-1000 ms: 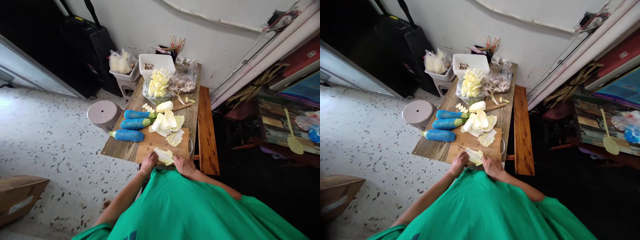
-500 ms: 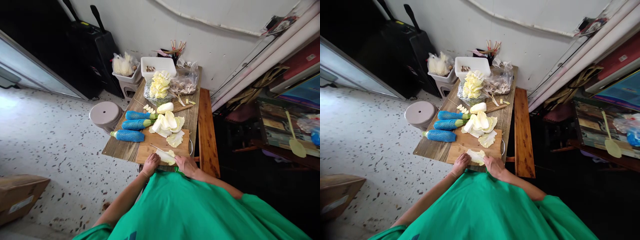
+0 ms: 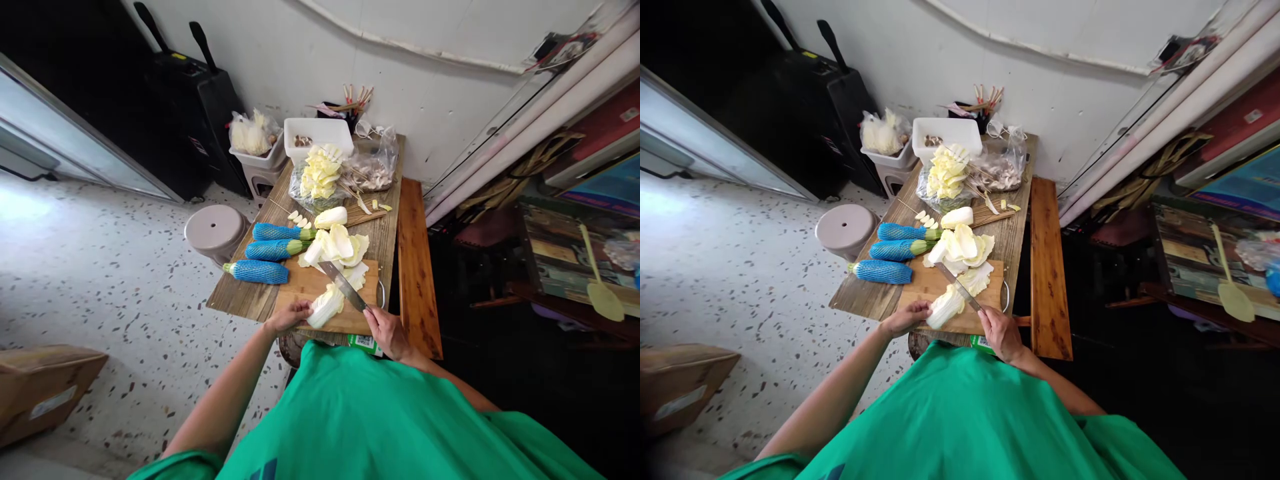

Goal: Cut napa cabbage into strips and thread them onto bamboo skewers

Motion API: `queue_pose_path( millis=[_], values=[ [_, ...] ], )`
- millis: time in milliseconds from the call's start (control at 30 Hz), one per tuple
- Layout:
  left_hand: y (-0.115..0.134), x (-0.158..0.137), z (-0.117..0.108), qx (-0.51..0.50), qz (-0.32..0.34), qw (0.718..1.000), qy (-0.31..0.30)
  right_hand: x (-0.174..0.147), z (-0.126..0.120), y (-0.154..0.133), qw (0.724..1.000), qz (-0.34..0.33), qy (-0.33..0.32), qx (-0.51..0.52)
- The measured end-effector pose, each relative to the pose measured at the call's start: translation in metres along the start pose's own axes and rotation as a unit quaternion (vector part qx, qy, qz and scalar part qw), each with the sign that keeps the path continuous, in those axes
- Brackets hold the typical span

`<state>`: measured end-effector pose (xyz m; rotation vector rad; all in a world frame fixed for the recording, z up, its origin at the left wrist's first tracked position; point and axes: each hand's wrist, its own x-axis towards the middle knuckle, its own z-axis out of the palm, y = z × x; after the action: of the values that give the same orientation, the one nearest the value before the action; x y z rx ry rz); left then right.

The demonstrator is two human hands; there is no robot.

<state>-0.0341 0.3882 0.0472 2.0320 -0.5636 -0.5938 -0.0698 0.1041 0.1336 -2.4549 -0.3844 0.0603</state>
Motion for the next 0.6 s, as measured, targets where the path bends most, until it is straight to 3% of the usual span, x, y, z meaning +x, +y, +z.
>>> queue_pose_path(
  millis=[167, 267, 333, 467, 600],
  values=[
    [0.023, 0.002, -0.006, 0.014, 0.007, 1.000, -0.020, -0.004, 0.002, 0.008, 1.000, 0.007, 0.009, 0.005],
    [0.039, 0.015, -0.002, 0.053, 0.010, 0.998, 0.024, 0.000, 0.001, 0.013, 1.000, 0.014, 0.014, -0.009],
    [0.043, 0.020, 0.006, 0.147, 0.037, 0.986, 0.069, 0.003, 0.001, 0.015, 0.999, 0.015, 0.016, -0.024],
    [0.029, 0.013, 0.030, 0.342, 0.101, 0.928, 0.110, 0.009, 0.005, 0.013, 0.997, -0.017, -0.021, -0.070],
    [0.000, -0.003, 0.053, 0.356, 0.089, 0.921, 0.127, 0.019, 0.014, 0.012, 0.987, -0.075, -0.100, -0.103]
  ],
)
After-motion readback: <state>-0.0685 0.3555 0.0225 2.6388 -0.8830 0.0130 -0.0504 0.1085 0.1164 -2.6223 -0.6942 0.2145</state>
